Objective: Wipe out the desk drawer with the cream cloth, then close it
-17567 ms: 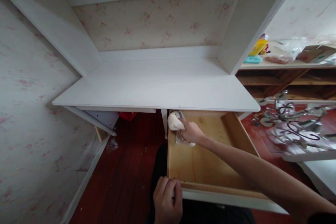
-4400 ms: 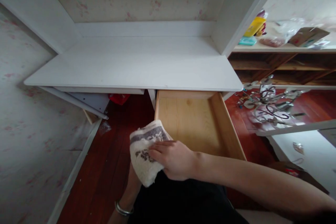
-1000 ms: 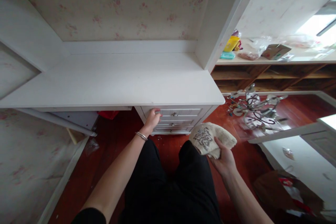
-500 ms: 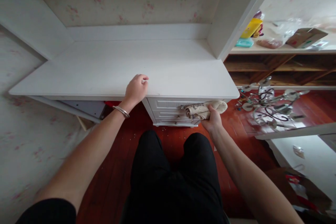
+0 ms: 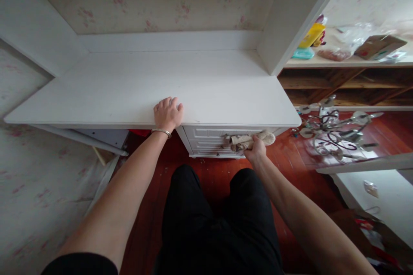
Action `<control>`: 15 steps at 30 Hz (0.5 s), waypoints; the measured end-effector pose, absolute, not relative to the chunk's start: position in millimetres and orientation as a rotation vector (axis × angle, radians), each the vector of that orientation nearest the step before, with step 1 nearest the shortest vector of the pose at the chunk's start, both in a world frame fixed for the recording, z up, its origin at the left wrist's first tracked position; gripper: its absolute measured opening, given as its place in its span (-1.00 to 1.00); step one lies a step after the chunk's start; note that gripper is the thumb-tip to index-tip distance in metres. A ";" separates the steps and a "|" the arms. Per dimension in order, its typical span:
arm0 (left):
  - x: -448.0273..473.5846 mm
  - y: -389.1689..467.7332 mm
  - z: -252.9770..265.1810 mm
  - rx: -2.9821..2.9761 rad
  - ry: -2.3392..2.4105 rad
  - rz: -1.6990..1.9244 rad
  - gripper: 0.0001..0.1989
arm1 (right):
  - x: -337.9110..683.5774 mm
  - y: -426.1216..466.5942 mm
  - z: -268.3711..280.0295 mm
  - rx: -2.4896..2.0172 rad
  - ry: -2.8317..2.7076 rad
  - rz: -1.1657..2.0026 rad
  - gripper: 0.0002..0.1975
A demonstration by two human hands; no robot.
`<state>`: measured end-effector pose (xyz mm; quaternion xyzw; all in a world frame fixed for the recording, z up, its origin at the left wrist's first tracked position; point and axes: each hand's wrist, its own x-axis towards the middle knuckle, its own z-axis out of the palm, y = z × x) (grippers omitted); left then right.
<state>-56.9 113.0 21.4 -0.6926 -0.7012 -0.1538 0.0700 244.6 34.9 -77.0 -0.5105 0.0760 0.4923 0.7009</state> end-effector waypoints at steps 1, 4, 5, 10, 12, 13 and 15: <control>-56.7 113.5 21.5 -2.078 -2.121 -0.464 -0.61 | 244.7 34.2 -72.0 -1.148 0.184 1.074 -0.79; -56.1 114.4 20.6 -2.065 -2.125 -0.466 -0.62 | 244.5 29.9 -45.6 -1.149 0.198 1.025 -0.74; -56.0 114.5 19.9 -2.060 -2.116 -0.472 -0.62 | 243.6 28.0 -34.3 -1.131 0.184 1.024 -0.73; -56.7 114.8 16.2 -2.044 -2.085 -0.519 -0.62 | 226.7 18.1 16.4 -1.066 0.128 1.090 -0.78; -56.9 114.5 15.6 -2.044 -2.075 -0.538 -0.62 | 214.2 14.4 27.4 -1.068 0.132 1.104 -0.78; -56.9 114.2 15.6 -2.044 -2.074 -0.545 -0.62 | 206.9 12.8 30.8 -1.067 0.137 1.114 -0.78; -56.6 113.5 16.0 -2.046 -2.076 -0.551 -0.61 | 190.9 10.1 34.3 -1.051 0.136 1.145 -0.77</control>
